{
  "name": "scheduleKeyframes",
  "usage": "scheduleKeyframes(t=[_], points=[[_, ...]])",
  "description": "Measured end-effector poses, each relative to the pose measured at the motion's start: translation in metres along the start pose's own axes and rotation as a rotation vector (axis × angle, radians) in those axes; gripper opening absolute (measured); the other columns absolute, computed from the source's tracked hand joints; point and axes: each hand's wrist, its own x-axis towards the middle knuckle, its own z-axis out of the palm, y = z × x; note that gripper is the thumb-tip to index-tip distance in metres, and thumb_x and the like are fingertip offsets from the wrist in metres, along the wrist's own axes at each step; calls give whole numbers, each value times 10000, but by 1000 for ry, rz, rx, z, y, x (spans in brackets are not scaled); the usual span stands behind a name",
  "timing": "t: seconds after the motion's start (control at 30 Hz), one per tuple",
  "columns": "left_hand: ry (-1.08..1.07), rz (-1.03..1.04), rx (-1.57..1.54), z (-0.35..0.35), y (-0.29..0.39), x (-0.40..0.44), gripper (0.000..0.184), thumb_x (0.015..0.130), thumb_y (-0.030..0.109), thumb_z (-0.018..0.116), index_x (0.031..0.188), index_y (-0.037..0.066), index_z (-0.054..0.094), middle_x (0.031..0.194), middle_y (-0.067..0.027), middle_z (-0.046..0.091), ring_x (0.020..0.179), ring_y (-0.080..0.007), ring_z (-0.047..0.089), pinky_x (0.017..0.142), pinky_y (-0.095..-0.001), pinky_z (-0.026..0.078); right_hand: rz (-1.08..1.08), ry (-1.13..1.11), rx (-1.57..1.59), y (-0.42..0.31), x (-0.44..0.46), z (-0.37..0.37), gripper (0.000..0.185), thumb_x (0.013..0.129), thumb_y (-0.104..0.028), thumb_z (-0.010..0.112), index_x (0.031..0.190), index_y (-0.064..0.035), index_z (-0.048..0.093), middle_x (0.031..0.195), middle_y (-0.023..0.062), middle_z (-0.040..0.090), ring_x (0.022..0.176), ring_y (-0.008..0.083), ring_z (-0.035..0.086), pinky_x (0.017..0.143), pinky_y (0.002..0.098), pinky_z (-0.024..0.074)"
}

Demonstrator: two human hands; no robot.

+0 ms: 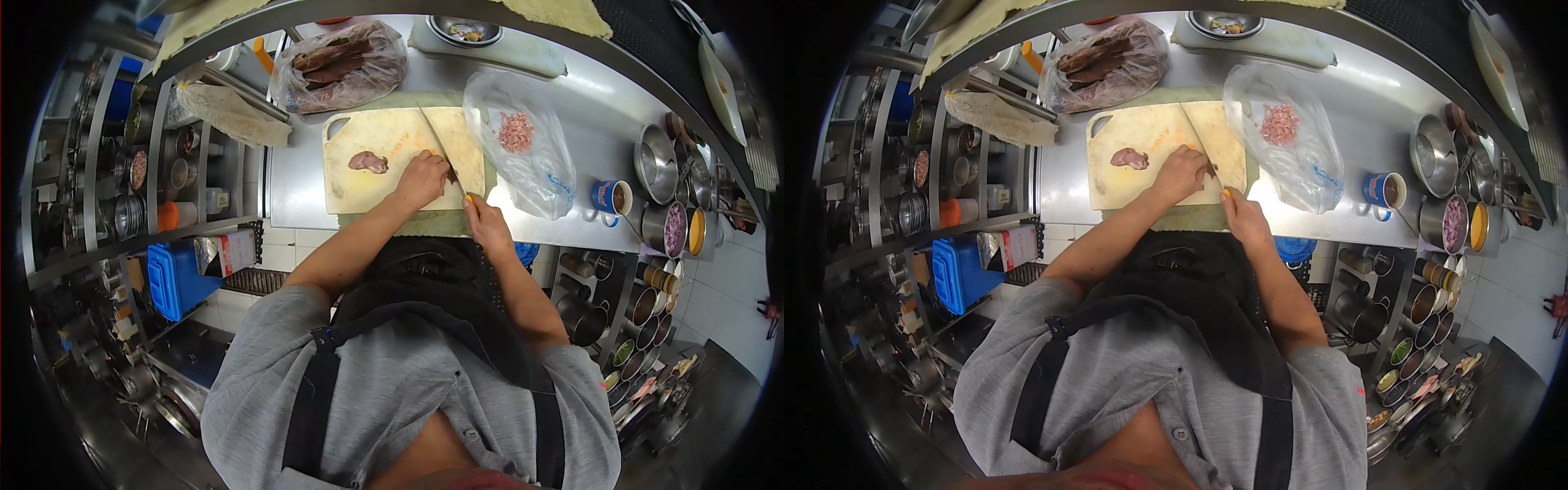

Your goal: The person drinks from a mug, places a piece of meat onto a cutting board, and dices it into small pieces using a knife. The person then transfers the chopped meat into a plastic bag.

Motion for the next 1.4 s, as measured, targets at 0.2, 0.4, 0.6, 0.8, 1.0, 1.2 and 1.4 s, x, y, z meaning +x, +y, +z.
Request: scheduleKeyframes(t=[0.2,0.4,0.6,0.8,1.0,1.2,1.4], points=[[-11,-5,-29,-3,0,2,50,743,36,677,789,48,663,799,-116,636,816,-314,591,755,-406,511,-120,141,-99,-3,16,6,373,1032,-363,534,1229,-68,649,640,147,615,529,244,614,544,374,496],[1,6,-48,-3,-1,3,55,728,27,683,773,46,657,778,-112,633,798,-312,584,743,-403,507,103,-41,147,-16,1,-8,343,1028,-333,536,1197,-56,649,653,194,608,588,320,617,612,397,503],[-10,21,-35,-4,-2,3,48,742,43,680,788,42,666,791,-108,635,779,-308,573,734,-394,501,0,48,33,-10,19,8,318,1029,-307,541,1189,-56,653,634,150,616,565,286,611,594,395,494],[-39,-31,-128,-20,-3,-1,121,799,73,678,906,20,700,882,-138,677,890,-342,615,816,-420,510,103,-12,124,-32,9,-15,357,1017,-336,539,1208,-51,637,826,305,657,831,491,643,714,530,495],[-125,-149,-150,-38,-3,-13,194,806,58,671,992,5,676,945,-164,674,934,-373,615,859,-448,507,22,-2,128,-30,14,-2,352,1013,-329,550,1197,-42,638,811,293,658,814,487,643,699,530,492],[-130,-109,-126,-40,13,-21,240,778,52,680,1011,-2,654,991,-164,649,976,-352,599,890,-431,497,-75,104,-19,-20,17,10,336,1010,-299,568,1213,-43,645,670,218,614,629,399,631,632,460,499],[-91,-86,-171,-25,10,-20,243,782,39,672,1020,-1,643,997,-162,631,1006,-354,579,900,-431,489,80,-8,129,-24,7,0,356,1012,-327,555,1218,-47,635,833,301,658,833,483,647,718,527,500]])
